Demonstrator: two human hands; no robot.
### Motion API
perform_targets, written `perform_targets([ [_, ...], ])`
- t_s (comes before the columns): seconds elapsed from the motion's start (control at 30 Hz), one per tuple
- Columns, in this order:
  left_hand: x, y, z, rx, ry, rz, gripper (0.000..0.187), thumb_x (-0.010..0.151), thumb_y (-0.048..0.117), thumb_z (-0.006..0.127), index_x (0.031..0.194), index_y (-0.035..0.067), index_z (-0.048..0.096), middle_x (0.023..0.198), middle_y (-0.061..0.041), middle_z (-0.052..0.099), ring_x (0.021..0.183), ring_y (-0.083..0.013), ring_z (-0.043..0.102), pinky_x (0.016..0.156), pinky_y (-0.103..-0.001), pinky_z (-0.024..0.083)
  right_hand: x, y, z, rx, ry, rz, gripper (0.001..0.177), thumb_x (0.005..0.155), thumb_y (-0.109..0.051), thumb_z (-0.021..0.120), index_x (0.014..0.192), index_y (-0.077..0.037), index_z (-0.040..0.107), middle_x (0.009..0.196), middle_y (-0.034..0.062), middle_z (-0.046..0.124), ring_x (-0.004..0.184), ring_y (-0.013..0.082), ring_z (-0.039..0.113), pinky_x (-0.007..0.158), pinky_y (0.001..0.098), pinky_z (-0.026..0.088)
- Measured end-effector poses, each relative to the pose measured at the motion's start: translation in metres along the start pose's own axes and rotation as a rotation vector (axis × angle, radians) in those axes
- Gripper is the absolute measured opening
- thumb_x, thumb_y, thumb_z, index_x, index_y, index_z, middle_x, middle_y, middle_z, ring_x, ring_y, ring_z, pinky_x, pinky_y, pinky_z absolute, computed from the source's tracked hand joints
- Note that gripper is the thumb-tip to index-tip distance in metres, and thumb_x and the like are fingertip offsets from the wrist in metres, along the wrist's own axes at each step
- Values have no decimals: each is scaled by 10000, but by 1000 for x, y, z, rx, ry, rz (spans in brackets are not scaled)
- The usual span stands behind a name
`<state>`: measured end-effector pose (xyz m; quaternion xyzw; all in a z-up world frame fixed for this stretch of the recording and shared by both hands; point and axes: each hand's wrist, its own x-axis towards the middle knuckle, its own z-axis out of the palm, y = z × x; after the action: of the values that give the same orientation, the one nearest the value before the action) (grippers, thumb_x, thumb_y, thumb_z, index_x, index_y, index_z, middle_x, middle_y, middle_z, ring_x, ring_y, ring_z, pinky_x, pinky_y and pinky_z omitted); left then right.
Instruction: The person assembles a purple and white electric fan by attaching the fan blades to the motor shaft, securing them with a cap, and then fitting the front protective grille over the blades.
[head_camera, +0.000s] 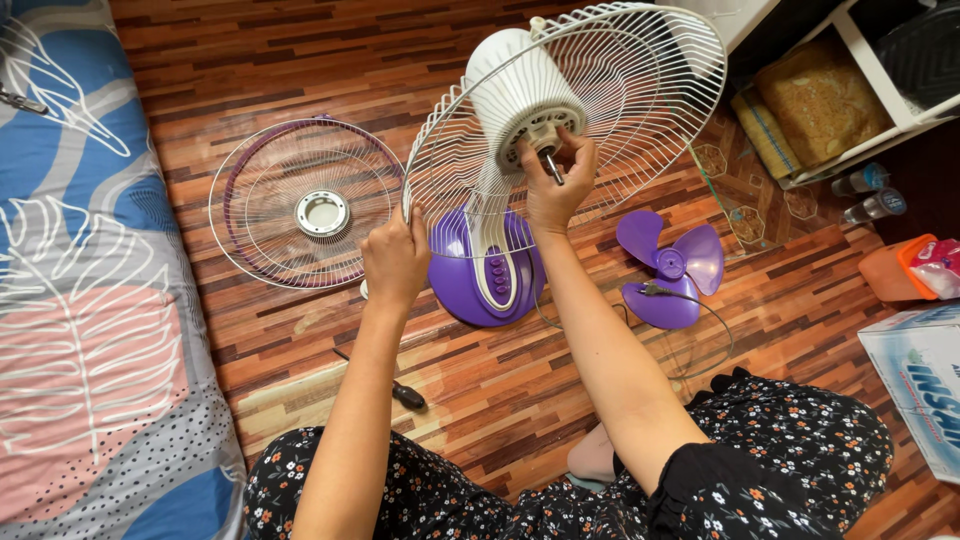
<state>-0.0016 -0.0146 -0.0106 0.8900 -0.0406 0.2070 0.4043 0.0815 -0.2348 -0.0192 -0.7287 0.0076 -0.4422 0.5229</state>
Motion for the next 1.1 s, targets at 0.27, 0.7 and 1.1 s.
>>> perform_targets([
  [0.27, -1, -1, -7, -23, -38, -52, 270, 1055, 210, 556, 901, 29, 684, 578, -149, 651, 503, -306, 677, 475, -422, 512, -10, 18, -25, -212, -256, -189, 751, 848, -317, 917, 1394, -77, 460, 1253, 98, 447, 1176, 227, 521, 1035, 377, 523],
  [0.7, 13, 5, -14, -342, 105, 94, 348, 1038, 237, 640, 1324, 38, 634, 1068, -143, 742, 903, -236, 747, 773, -363, 580, 39, -3, -62, -499, -599, -694, 695, 878, -204, 906, 1428, -198, 480, 1249, 119, 437, 1129, 276, 556, 894, 381, 573],
  [1.1, 32, 1, 22, -824, 67, -131, 276, 1116, 119, 562, 1364, 94, 680, 781, 49, 559, 578, 0, 382, 494, -200, 273, 20, -4, -35, -325, -372, -481, 456, 842, -162, 906, 1190, -138, 613, 1134, 82, 440, 1045, 236, 545, 878, 384, 572],
])
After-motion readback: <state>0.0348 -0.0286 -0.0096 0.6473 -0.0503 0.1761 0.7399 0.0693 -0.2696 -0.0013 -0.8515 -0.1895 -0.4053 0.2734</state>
